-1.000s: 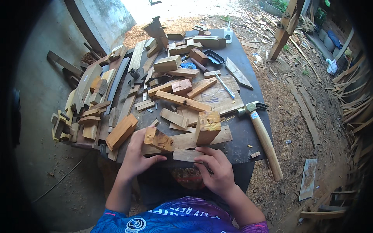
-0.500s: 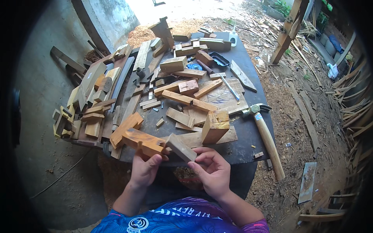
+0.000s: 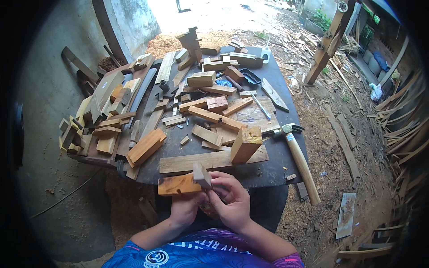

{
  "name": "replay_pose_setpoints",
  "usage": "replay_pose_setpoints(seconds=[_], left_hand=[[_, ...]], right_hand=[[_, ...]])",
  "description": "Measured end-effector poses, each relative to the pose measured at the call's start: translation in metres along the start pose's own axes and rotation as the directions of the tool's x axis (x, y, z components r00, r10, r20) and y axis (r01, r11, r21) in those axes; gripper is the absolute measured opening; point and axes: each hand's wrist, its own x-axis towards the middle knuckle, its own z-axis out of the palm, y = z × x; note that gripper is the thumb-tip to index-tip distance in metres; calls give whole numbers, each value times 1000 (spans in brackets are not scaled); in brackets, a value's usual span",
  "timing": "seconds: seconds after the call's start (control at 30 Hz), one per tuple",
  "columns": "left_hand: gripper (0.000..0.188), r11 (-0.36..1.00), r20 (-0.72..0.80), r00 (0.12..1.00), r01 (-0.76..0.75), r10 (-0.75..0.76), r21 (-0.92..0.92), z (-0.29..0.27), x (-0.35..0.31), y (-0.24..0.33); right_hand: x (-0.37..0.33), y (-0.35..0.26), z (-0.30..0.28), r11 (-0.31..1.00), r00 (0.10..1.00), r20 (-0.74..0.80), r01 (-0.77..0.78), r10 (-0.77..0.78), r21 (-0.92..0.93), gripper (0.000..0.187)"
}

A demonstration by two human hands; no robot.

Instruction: Assembling wooden pieces by hammering them together into joints.

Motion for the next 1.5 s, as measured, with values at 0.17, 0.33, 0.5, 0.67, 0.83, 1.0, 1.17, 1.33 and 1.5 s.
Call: replay_pose_setpoints(seconds=[0.17, 0.33, 0.5, 0.67, 0.83, 1.0, 1.17, 1.33, 1.5], left_hand=[[60, 637, 319, 764, -644, 560, 424, -7, 19, 2], [46, 398, 519, 694, -715, 499, 574, -22, 14, 26], [43, 244, 479, 688, -677, 545, 694, -35, -1, 38], [38, -88, 595, 518, -705, 614, 704, -36, 17, 48], [37, -179, 636, 456, -708, 622, 683, -39, 24, 41], [36, -268, 647, 429, -662, 630, 700, -51, 18, 35], [36, -277, 606, 422, -616, 675, 737, -53, 17, 18], [36, -297, 604, 416, -596, 680, 746, -55, 14, 8], [36, -311, 597, 427, -569, 679, 761, -59, 15, 5]], right_hand=[[-6, -15, -27, 963, 992, 122, 27, 6, -269, 27], [-9, -17, -39, 950, 934, 172, -312, 312, -26, 71], [3, -6, -26, 864, 816, 309, -502, 489, -42, 57], [9, -7, -20, 874, 873, 233, -466, 428, 139, 41], [15, -18, -15, 918, 907, 203, -390, 370, 70, 40], [22, -15, -7, 928, 901, 223, -353, 372, -123, 42], [30, -23, 7, 877, 870, 179, -414, 460, -244, 37], [31, -20, 10, 905, 897, 191, -352, 399, -240, 35], [29, -19, 11, 884, 886, 110, -425, 450, -195, 32]])
